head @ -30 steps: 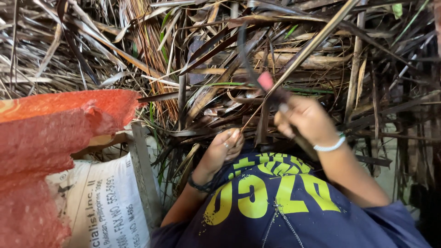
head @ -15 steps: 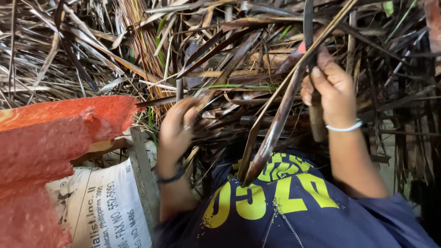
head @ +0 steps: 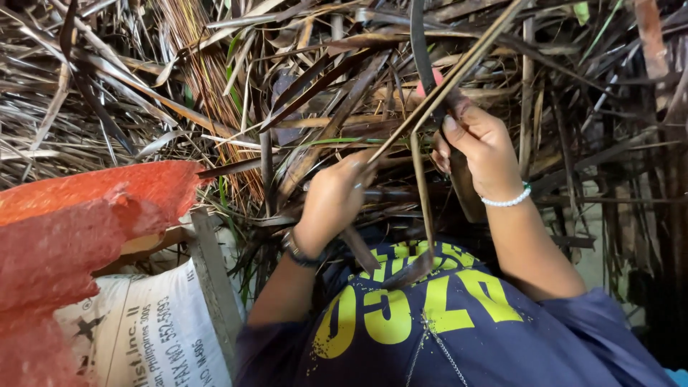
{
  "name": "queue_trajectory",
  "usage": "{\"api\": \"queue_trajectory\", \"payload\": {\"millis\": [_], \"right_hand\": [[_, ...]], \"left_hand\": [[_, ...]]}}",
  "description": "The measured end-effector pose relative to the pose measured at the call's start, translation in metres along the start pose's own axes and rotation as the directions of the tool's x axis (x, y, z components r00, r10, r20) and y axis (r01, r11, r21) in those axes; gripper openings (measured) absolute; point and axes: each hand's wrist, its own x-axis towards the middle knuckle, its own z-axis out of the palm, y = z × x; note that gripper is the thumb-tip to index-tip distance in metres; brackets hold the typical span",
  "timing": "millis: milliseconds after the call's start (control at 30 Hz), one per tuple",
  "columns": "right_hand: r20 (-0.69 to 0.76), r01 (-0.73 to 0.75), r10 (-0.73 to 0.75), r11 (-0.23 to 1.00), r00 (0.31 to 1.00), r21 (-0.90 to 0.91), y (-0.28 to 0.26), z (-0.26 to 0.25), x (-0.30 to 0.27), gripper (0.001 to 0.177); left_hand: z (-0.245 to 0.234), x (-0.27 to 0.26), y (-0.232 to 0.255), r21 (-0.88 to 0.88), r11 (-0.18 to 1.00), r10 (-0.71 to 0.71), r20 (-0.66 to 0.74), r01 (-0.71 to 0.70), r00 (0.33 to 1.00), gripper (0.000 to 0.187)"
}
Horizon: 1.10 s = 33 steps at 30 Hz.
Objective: The person uses a curved blade to strip long, thin fibers or pieces from dried palm-like leaves over a pile of similar organic material.
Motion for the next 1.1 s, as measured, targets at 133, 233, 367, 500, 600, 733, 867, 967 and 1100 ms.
{"api": "queue_trajectory", "payload": {"millis": [133, 233, 367, 500, 600, 733, 867, 967, 1100], "right_hand": [[-0.018, -0.065, 0.067, 0.994, 0.998, 0.092, 0.007, -0.013, 0.002, 0.012], [-0.036, -0.055, 0.059, 0.992, 0.998, 0.113, -0.012, -0.014, 0.003, 0.01], [0.054, -0.116, 0.114, 0.993, 0.992, 0.033, -0.022, -0.024, 0.004, 0.019], [-0.108, -0.141, 0.141, 0.99, 0.984, 0.01, -0.028, -0.041, 0.008, 0.009], [-0.214, -0.11, 0.118, 0.993, 0.97, 0.049, -0.034, -0.06, 0.012, 0.007], [-0.228, -0.034, 0.038, 0.999, 0.973, 0.024, -0.031, -0.098, 0.018, 0.038], [-0.419, 0.056, -0.003, 0.992, 0.908, 0.114, -0.028, -0.171, 0.029, 0.019], [-0.515, 0.104, 0.015, 0.974, 0.857, 0.202, -0.022, -0.226, 0.028, 0.019], [-0.4, 0.12, -0.1, 0.992, 0.911, 0.025, -0.038, -0.17, 0.01, 0.09]], "left_hand": [[-0.019, -0.043, -0.022, -0.105, 0.993, -0.05, -0.009, 0.048, 0.999, 0.032], [-0.038, -0.079, -0.035, -0.228, 0.962, -0.154, 0.007, 0.151, 0.988, 0.037], [-0.053, -0.119, -0.052, -0.129, 0.933, -0.318, 0.137, 0.336, 0.938, 0.032], [-0.066, -0.146, -0.062, -0.057, 0.803, -0.583, 0.134, 0.594, 0.801, 0.031], [-0.077, -0.157, -0.059, -0.143, 0.848, -0.5, 0.103, 0.511, 0.86, 0.029], [-0.082, -0.18, -0.077, -0.15, 0.844, -0.508, 0.085, 0.515, 0.857, 0.027], [-0.102, -0.21, -0.096, -0.009, 0.59, -0.806, -0.063, 0.807, 0.589, 0.025], [-0.115, -0.213, -0.096, -0.054, 0.665, -0.735, -0.227, 0.745, 0.639, 0.023], [-0.111, -0.147, -0.042, -0.182, 0.828, -0.531, 0.047, 0.53, 0.846, 0.061]]}}
